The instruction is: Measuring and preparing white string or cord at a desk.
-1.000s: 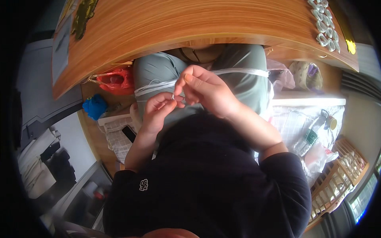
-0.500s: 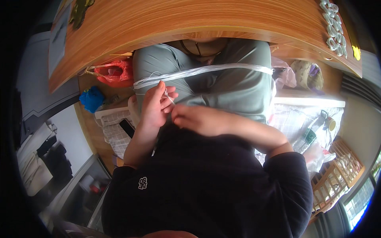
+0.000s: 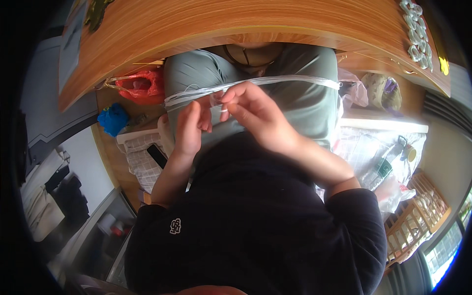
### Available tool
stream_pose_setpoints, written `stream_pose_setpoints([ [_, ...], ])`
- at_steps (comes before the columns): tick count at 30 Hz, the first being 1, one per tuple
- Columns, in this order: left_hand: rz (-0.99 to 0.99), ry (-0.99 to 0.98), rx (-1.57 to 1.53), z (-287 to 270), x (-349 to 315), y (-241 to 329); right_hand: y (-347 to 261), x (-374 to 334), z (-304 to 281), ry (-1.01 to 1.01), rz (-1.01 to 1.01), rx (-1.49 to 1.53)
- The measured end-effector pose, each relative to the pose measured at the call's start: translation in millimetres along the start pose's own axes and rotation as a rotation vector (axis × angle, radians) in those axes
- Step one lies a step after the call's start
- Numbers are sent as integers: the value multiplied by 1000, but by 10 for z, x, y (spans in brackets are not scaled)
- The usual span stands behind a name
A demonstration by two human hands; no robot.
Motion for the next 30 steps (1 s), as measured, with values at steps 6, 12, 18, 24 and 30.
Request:
stream_pose_setpoints([
  [6, 68, -34, -97, 49, 1, 121, 488, -26, -219, -115, 210, -185],
  [12, 210, 70, -8, 45, 23, 177, 188, -20, -115, -265, 246, -561],
  [18, 215, 17, -147, 63, 36, 212, 280, -163, -178, -279, 139, -647],
  [24, -79, -382, -213, -22, 13, 75, 302, 12, -380, 26, 495, 314],
  [30, 197, 3, 134, 73, -18, 184, 165, -6, -154, -104, 331, 68],
])
Point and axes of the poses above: each hand's wrist, its own x-axis towards the middle knuckle, its own z-axis out of the palm, y = z × x, the point moved 2 cm from there along x, towards the middle knuckle, and after that the axes turned 4 degrees about -z, right-handed, at the moved point
